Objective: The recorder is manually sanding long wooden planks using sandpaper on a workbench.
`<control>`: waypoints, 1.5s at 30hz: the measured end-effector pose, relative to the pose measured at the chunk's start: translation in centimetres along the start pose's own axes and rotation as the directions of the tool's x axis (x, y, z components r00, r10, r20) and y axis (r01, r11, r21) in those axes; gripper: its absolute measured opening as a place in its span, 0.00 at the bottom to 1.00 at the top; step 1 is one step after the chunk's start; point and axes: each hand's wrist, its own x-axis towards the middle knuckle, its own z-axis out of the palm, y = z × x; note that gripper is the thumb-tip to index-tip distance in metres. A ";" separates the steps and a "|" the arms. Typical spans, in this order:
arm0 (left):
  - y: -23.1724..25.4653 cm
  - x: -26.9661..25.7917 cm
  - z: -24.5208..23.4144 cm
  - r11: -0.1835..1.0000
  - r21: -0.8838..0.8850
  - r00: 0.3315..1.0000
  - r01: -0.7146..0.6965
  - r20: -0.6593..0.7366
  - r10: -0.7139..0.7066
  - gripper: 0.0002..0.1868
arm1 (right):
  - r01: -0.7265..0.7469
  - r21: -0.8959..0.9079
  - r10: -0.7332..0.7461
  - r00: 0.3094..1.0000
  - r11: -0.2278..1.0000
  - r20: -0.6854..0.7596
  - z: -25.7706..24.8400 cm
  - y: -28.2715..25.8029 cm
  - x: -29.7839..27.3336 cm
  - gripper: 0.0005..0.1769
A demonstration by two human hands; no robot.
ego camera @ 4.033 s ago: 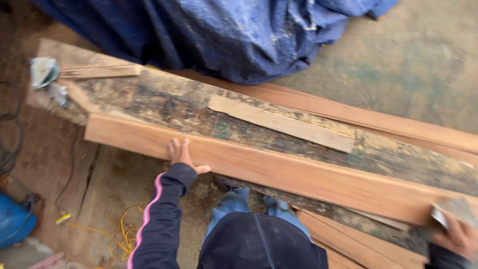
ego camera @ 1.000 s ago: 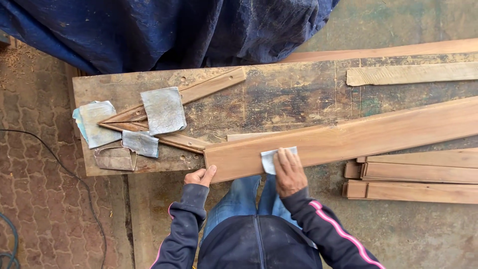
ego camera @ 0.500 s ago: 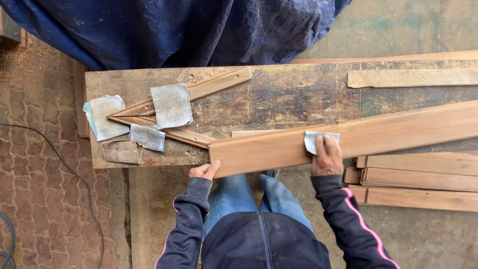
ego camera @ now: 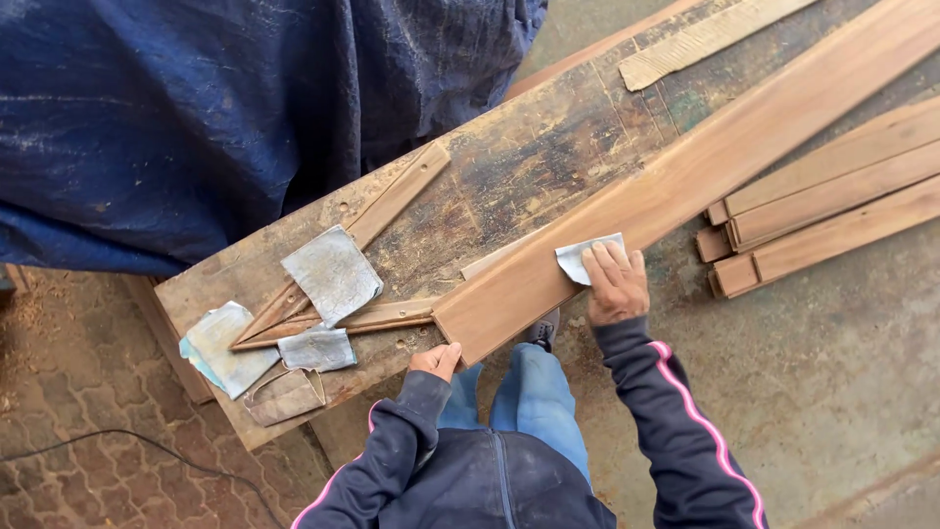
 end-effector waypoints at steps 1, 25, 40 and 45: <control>-0.4 0.2 0.0 1.000 0.010 1.000 -0.003 0.000 0.003 0.23 | -0.036 -0.019 0.036 0.999 0.999 -0.006 0.7 -1.4 -0.7 0.23; 1.7 -0.4 0.0 0.994 -0.066 0.996 -0.090 -0.009 0.090 0.21 | -0.168 -0.131 0.162 0.985 0.977 -0.055 3.0 -7.2 -3.4 0.17; 1.0 -0.5 0.0 0.997 -0.049 0.998 -0.065 -0.021 0.064 0.21 | 0.019 -0.082 -0.023 0.999 0.996 -0.040 2.6 -5.4 -2.9 0.19; 0.8 -0.2 -0.1 0.993 -0.102 0.998 -0.057 -0.010 0.056 0.20 | -0.282 -0.204 0.282 0.959 0.937 -0.032 2.7 -6.4 -2.2 0.23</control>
